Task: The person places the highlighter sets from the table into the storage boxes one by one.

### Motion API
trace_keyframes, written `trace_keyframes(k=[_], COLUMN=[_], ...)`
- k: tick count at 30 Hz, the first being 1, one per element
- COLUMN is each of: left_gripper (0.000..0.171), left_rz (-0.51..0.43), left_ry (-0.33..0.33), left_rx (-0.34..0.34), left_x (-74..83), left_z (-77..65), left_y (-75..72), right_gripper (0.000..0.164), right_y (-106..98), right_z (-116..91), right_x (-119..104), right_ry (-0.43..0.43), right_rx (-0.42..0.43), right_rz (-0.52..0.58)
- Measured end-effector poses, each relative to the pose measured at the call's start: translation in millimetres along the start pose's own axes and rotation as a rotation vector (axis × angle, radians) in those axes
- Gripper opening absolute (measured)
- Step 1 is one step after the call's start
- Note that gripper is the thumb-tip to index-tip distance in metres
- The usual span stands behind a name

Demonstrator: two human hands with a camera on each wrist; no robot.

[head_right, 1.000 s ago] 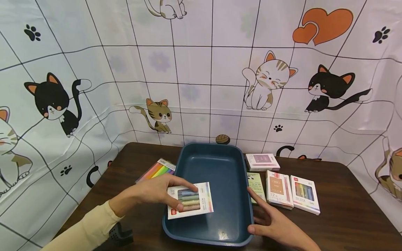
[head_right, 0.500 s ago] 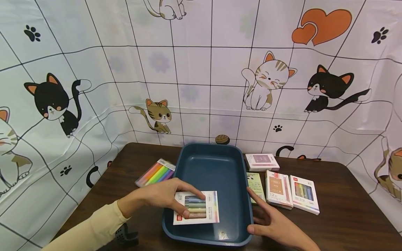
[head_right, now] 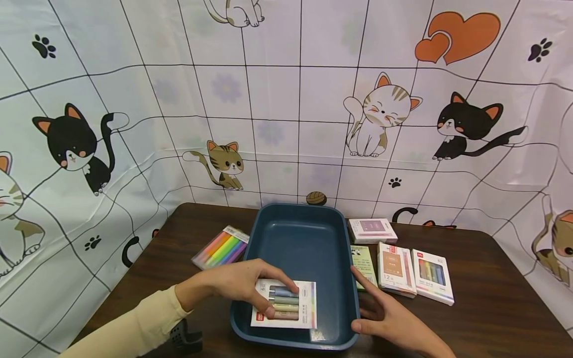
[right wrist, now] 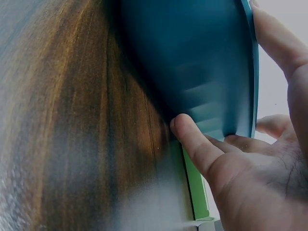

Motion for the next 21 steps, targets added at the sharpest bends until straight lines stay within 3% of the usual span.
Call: trace_keyframes(k=[2,9,16,21], left_gripper=[0.052,0.053,0.055,0.061], left_rz=[0.003,0.216,0.193,0.209], left_ry=[0.006,0.041,0.029,0.013], left_rx=[-0.032,-0.048,-0.056,-0.1], left_x=[1.9,12.4,11.1,8.8], left_z=[-0.1,-4.8,-6.9,-7.9], left_y=[2.9,1.8,1.3,6.6], right_gripper=[0.087,0.088,0.088,0.088], right_y=[0.1,-0.4,2.4,2.7], right_z=[0.4,1.1,1.2,1.2], right_x=[-0.3,-0.9,-1.0,0.2], right_ry=[0.002,-0.001,0.0,0.0], right_rx=[-0.001,-0.003,-0.022,-0.018], right_rz=[-0.001,-0.019,-0.007,-0.003])
Point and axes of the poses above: each hand's wrist, its own z-axis towards the middle knuckle, its own y-axis out of the palm, x = y × z, the point moved 9 cm from there along z, towards the middle knuckle, and after that the axes turned 4 degrees about -z, right-handed, at the moved point
